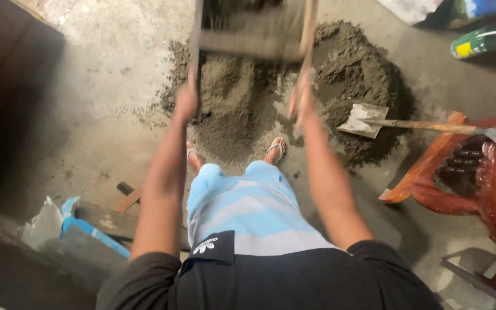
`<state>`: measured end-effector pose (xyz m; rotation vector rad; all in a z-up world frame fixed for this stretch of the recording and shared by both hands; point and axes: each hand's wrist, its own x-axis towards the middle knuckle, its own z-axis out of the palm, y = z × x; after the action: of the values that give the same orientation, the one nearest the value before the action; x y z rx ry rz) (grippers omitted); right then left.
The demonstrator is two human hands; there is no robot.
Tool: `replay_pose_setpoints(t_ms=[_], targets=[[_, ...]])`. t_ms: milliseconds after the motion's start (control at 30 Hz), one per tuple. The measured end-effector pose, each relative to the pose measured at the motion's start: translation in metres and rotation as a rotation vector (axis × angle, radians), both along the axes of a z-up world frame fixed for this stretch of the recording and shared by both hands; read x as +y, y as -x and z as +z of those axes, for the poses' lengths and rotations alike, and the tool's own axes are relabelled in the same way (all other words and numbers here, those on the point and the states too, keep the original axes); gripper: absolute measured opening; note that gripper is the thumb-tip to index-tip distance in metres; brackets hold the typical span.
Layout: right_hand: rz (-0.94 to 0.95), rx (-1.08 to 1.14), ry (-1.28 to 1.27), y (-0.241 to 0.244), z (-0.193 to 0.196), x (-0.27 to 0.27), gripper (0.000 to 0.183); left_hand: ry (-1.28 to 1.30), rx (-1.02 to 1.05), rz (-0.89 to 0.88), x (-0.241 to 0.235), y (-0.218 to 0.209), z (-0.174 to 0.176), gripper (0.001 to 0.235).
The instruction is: The person scoops wet concrete with a shovel and pours it into a wooden sieve frame. They then shake the sieve back and forth to separate fine material, which falls onto the floor, while coarser aggregate remains in the sieve. The person repeats this cycle multiple times.
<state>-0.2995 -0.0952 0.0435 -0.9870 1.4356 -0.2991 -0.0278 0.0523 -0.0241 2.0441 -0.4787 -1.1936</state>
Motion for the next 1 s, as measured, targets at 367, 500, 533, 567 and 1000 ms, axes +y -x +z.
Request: replay_pose_setpoints(t_ms=[367, 500, 533, 567, 1000], targets=[[-0.049, -0.051, 0.052, 0.057, -0.147, 0.060, 0.092, -0.069, -0.085, -0.034, 0.073, 0.031, -0.104, 0.082], [0.008, -0.078, -0.015, -0.026, 0.019, -0.021, 0.091, 0.043, -0.011, -0.036, -0.021, -0.022, 0.010, 0.109], [0.043, -0.161, -0.024, -0.043, 0.070, -0.028, 0.091, 0.054, -0.058, -0.061, -0.046, -0.038, 0.009, 0.109], [0.077, -0.243, -0.033, -0.055, 0.124, -0.031, 0.093, 0.067, -0.103, -0.085, -0.072, -0.052, 0.009, 0.111], [-0.174, -0.155, 0.159, 0.085, -0.204, 0.073, 0.078, -0.074, -0.119, 0.027, 0.108, 0.050, -0.129, 0.077]])
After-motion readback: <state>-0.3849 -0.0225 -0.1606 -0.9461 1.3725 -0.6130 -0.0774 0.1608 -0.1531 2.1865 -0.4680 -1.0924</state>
